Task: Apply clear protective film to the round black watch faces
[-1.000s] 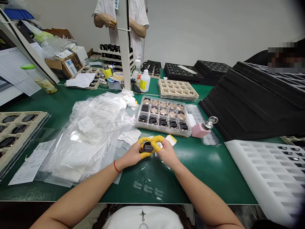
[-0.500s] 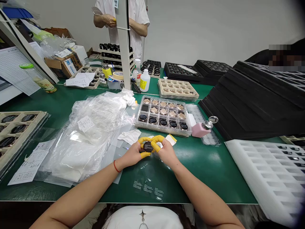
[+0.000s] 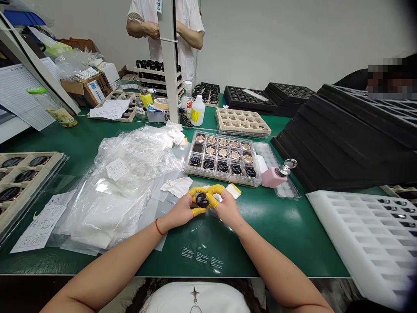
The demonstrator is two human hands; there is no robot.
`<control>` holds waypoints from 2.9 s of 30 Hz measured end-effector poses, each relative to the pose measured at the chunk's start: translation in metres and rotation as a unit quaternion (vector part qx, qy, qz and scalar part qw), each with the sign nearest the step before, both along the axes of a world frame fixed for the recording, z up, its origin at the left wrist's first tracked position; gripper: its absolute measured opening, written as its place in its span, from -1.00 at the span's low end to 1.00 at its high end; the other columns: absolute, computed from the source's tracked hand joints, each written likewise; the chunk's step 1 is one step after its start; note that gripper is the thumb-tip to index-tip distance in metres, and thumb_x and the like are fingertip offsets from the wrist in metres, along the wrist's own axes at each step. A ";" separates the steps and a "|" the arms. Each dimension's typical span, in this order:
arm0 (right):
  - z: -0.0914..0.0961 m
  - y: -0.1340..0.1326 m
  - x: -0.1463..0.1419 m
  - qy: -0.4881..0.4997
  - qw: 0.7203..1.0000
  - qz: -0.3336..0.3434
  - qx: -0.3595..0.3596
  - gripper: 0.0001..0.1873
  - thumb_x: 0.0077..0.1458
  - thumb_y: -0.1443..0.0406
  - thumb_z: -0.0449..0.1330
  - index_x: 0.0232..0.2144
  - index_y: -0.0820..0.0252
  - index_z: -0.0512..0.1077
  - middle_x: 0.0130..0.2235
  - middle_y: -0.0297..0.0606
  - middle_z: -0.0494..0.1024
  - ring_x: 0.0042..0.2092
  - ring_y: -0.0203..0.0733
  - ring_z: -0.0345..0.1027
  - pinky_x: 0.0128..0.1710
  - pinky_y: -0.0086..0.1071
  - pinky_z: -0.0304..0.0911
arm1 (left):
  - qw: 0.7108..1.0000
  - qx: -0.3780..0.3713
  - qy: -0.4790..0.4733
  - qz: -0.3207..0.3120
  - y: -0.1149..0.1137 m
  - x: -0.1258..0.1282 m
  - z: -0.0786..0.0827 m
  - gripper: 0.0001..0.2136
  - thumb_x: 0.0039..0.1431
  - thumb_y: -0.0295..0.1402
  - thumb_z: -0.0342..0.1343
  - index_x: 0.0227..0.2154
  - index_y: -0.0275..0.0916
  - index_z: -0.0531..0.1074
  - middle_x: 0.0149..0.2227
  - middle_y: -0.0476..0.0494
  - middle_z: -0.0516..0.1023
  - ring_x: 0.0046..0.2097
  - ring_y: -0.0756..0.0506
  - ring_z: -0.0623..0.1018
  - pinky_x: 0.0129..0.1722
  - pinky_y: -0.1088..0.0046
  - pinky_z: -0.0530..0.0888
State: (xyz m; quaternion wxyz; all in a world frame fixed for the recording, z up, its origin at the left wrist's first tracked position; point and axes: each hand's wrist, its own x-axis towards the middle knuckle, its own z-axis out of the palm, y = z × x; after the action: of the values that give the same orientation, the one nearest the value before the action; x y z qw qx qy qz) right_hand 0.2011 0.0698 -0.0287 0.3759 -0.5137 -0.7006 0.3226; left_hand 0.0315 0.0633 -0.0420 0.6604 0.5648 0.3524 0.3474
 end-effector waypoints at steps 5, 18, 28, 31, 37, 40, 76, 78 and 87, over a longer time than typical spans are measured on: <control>0.004 0.020 0.041 -0.295 0.952 -0.083 0.025 -0.78 0.10 0.25 0.09 -0.23 0.23 0.40 -0.19 -0.09 0.47 -0.10 0.00 0.30 -0.12 -0.19 0.17 | 0.999 0.003 0.040 0.029 0.002 0.000 0.002 -0.57 -0.02 -0.32 0.22 -0.07 -0.16 0.24 -0.21 -0.07 0.47 -0.25 -0.05 0.50 -0.22 0.41 0.43; 0.012 0.000 0.034 -0.231 0.968 -0.092 0.033 -0.82 0.19 0.29 -0.03 -0.23 0.18 0.34 -0.25 -0.18 0.43 -0.22 -0.15 0.35 -0.29 -0.36 0.21 | 0.998 0.018 0.057 0.037 0.000 0.000 0.000 -0.56 -0.02 -0.34 0.21 -0.05 -0.18 0.23 -0.23 -0.09 0.48 -0.26 -0.05 0.50 -0.27 0.42 0.43; -0.016 -0.009 -0.003 -0.233 0.962 -0.006 0.141 -0.77 0.16 0.31 -0.05 -0.24 0.18 0.39 -0.32 -0.15 0.44 -0.27 -0.11 0.29 -0.32 -0.31 0.21 | 1.000 0.021 0.009 -0.001 -0.001 0.001 -0.006 -0.52 0.02 -0.38 0.18 0.03 -0.19 0.20 -0.22 -0.09 0.47 -0.25 -0.05 0.48 -0.24 0.41 0.42; -0.013 0.000 0.006 -0.217 0.969 0.000 0.117 -0.79 0.15 0.32 -0.04 -0.23 0.17 0.38 -0.30 -0.17 0.44 -0.24 -0.11 0.29 -0.29 -0.31 0.21 | 1.000 0.014 0.008 -0.023 0.000 0.001 -0.006 -0.48 0.02 -0.36 0.19 0.06 -0.18 0.18 -0.25 -0.08 0.46 -0.27 -0.04 0.47 -0.25 0.41 0.42; 0.003 -0.007 0.010 -0.208 0.961 0.071 0.171 -0.72 0.13 0.42 -0.05 -0.17 0.13 0.37 -0.25 -0.19 0.43 -0.24 -0.13 0.22 -0.29 -0.30 0.17 | 0.999 0.010 0.040 -0.015 0.000 0.000 -0.001 -0.53 -0.01 -0.34 0.22 -0.01 -0.20 0.25 -0.29 -0.06 0.46 -0.29 -0.05 0.47 -0.28 0.41 0.43; 0.005 -0.013 0.005 -0.248 0.932 0.123 0.233 -0.68 0.09 0.47 -0.03 -0.20 0.09 0.41 -0.26 -0.20 0.43 -0.26 -0.12 0.17 -0.30 -0.28 0.13 | 1.000 0.009 0.009 -0.011 0.001 0.001 0.000 -0.58 -0.02 -0.35 0.22 -0.07 -0.21 0.28 -0.21 -0.11 0.46 -0.22 -0.08 0.49 -0.23 0.39 0.43; 0.000 -0.018 0.004 -0.132 0.977 0.058 0.156 -0.83 0.18 0.32 0.00 -0.23 0.09 0.37 -0.05 -0.18 0.41 -0.01 -0.08 0.22 -0.03 -0.11 0.17 | 1.000 0.026 0.006 -0.002 0.004 -0.001 0.000 -0.56 0.00 -0.38 0.19 -0.03 -0.16 0.24 -0.14 -0.12 0.45 -0.18 -0.08 0.50 -0.18 0.37 0.44; -0.002 -0.021 0.003 -0.160 0.970 0.062 0.172 -0.81 0.17 0.34 0.00 -0.20 0.08 0.36 -0.03 -0.18 0.41 0.04 -0.06 0.20 0.04 -0.01 0.09 | 0.999 0.039 0.012 -0.003 0.004 -0.001 0.000 -0.58 0.02 -0.40 0.17 -0.02 -0.16 0.25 -0.12 -0.14 0.45 -0.16 -0.09 0.50 -0.16 0.36 0.43; 0.003 -0.028 0.003 -0.245 0.944 0.075 0.206 -0.70 0.11 0.44 0.02 -0.13 0.03 0.35 -0.08 -0.25 0.46 0.09 -0.05 0.14 0.16 0.12 -0.19 | 0.998 0.055 0.032 0.004 0.007 -0.004 -0.002 -0.59 0.03 -0.38 0.17 -0.03 -0.16 0.25 -0.17 -0.11 0.46 -0.22 -0.08 0.51 -0.20 0.40 0.43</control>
State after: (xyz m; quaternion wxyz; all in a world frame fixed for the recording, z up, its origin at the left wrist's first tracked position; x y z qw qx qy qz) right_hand 0.2037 0.0418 -0.0254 0.2645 -0.4343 -0.8587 0.0628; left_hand 0.0272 0.0699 -0.0440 0.6154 0.6098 0.3556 0.3507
